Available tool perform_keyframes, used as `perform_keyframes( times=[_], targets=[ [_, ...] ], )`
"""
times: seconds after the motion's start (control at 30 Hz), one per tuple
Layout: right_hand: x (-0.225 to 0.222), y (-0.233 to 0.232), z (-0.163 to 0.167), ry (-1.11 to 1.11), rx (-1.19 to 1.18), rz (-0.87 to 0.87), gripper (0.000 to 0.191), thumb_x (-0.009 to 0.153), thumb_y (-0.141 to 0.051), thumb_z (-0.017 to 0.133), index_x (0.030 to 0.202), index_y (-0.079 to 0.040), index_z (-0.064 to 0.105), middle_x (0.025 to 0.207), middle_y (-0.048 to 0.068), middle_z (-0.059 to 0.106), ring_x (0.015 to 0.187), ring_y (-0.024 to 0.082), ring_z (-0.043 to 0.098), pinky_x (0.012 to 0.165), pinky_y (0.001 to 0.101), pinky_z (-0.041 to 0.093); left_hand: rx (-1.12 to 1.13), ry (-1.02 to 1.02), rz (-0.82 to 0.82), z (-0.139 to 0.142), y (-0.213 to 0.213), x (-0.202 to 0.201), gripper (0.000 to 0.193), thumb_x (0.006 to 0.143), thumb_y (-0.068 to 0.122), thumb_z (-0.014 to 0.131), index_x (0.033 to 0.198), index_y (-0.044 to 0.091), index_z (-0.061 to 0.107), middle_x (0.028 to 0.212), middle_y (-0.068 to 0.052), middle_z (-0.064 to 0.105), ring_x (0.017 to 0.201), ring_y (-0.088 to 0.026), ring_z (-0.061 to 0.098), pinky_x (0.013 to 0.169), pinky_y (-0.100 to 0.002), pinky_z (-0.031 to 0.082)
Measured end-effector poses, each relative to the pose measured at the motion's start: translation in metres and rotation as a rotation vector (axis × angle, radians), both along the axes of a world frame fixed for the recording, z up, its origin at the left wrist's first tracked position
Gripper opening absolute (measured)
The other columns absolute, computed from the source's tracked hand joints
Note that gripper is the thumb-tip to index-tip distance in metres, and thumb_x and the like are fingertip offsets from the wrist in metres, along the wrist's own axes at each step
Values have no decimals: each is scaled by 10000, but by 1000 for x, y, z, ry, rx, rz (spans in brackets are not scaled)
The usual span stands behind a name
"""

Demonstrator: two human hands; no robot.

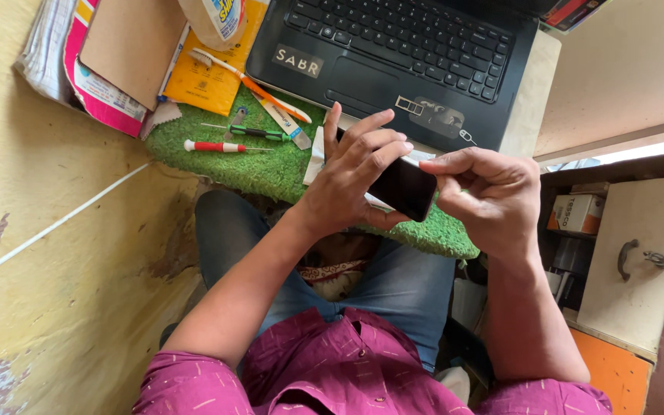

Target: The person removes the back cover of a smartphone, exposing the battery and internal components. They then use a small screwdriver to unscrew and remove several screws from the internal frame while the phone rests on their lap.

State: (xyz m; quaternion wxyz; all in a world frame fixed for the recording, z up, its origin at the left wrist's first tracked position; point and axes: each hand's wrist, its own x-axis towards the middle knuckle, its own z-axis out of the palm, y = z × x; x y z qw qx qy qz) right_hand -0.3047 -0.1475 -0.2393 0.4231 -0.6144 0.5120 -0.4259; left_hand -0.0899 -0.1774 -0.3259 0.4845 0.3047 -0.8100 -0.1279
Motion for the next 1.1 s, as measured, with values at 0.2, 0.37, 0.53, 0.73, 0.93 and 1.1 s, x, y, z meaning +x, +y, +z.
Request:
perform_keyframes(
  times=[0.2,0.37,0.53,0.73,0.93,1.1],
  targets=[
    [-12,-7,-2,-189,190,82,130,847,125,673,952,67,725,924,75,751,829,61,702,763,198,599,-19,-80,-37,0,0,1,787,853,541,865,1401,117,492,1347,-52,536,1484,-272,452,1275,-705,67],
    [-20,-13,1,-176,290,146,164,869,130,666,1023,83,696,992,110,733,882,86,700,800,224,596,-33,-145,-63,3,2,1,774,841,527,859,1400,120,512,1348,-46,544,1485,-265,453,1264,-718,81],
    [-15,-11,5,-194,238,169,341,902,120,606,1235,68,657,1076,106,737,969,84,706,868,219,593,-55,-153,-86,2,1,5,792,865,531,852,1447,120,505,1385,-63,537,1494,-284,431,1268,-699,116],
    [-19,-14,7,-132,381,271,471,903,125,548,1361,65,644,1095,88,731,949,71,678,813,202,561,-48,-150,-155,-9,-2,4,775,945,511,841,1466,135,408,1488,-55,504,1565,-252,407,1306,-673,114],
    [-38,-18,9,-126,295,203,340,940,113,564,1257,77,682,1095,119,755,945,96,724,862,228,607,46,-21,7,4,-2,2,1046,771,657,858,1514,140,334,1590,-130,404,1590,-339,243,1303,-669,31],
    [-38,-12,9,-270,160,19,293,978,122,526,1199,80,714,1046,117,760,854,100,723,835,243,620,139,209,279,28,3,6,1222,682,613,881,1597,148,218,1612,-194,258,1565,-352,187,1311,-546,129]
  ],
)
